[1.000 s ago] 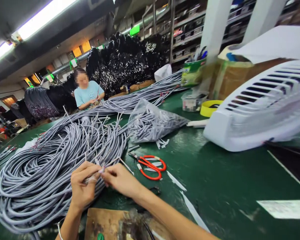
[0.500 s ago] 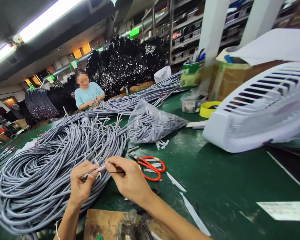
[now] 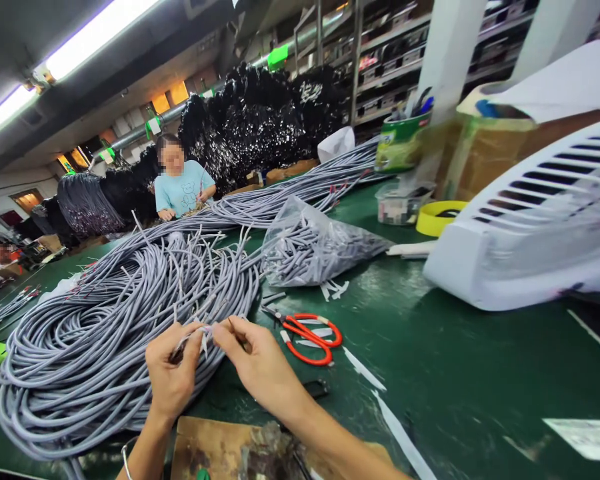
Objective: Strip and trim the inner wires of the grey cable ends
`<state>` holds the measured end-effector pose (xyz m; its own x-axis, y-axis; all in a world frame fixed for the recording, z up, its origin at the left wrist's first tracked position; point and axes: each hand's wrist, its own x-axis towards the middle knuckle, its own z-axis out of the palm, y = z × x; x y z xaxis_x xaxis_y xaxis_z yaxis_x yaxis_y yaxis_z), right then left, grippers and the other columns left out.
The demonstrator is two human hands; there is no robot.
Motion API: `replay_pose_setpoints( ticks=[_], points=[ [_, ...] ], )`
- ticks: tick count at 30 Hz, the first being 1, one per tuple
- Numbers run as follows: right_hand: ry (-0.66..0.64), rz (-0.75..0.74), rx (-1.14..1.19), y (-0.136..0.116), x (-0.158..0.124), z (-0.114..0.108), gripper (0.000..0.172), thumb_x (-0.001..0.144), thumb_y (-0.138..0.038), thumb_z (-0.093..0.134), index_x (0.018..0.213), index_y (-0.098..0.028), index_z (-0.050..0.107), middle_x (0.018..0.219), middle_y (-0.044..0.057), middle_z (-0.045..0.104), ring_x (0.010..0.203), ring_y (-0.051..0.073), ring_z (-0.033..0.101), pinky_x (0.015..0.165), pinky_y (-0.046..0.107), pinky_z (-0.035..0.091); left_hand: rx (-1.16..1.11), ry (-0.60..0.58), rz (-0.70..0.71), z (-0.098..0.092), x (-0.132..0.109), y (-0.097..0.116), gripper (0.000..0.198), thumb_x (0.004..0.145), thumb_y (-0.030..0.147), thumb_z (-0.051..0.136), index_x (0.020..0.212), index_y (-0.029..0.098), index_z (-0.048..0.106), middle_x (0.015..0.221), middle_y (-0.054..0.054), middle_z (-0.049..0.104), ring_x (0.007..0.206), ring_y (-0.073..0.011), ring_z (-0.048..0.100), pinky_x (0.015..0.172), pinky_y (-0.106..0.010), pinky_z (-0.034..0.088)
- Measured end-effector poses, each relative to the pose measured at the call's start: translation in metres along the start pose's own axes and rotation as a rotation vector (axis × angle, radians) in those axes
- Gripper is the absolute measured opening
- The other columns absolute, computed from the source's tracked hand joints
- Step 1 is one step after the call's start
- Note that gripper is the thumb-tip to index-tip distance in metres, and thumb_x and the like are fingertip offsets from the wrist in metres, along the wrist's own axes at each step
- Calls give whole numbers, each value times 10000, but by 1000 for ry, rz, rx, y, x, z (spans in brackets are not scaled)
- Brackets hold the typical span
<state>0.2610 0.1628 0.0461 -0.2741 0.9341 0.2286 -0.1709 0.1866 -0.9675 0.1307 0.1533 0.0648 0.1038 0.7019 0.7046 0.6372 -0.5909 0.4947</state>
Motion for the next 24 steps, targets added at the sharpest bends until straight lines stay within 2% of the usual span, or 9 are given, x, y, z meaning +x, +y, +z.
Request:
replay_pose_setpoints(
  ticks=[3,6,12,18,24],
  points=[
    [-50,-26,-32,3,-4,5,440,810,-617,358,708,-198,445,510,-85,261,399,66,194,351,215,152,-5,90,-38,3,-3,1,226,818,194,499,727,123,693,511,-8,571,454,-109,496,459,-208,379],
    [-95,-40,-87,6,-7,8,466,843,-603,293,651,-199,423,487,-83,234,395,69,192,345,218,144,-20,133,-38,4,-4,0,201,809,179,509,744,124,691,559,-25,625,509,-127,560,495,-207,419],
    [-52,-29,-42,9,-7,10,490,820,-639,294,608,-205,372,497,-74,253,413,68,203,345,210,153,-9,142,-28,5,-6,0,177,797,174,531,755,131,697,568,-25,637,493,-121,558,481,-202,423],
    [-65,-18,-21,9,-9,12,485,818,-626,331,584,-203,360,513,-67,256,426,68,189,347,208,166,-8,146,-40,6,-6,0,183,805,183,524,769,136,698,594,-38,656,544,-140,590,506,-217,452],
    [-19,49,158,3,-8,12,508,739,-689,407,570,-214,343,470,-93,199,382,55,167,325,204,119,1,121,-5,7,-7,1,181,801,167,524,781,136,701,604,-39,663,524,-134,580,502,-216,448]
  ],
)
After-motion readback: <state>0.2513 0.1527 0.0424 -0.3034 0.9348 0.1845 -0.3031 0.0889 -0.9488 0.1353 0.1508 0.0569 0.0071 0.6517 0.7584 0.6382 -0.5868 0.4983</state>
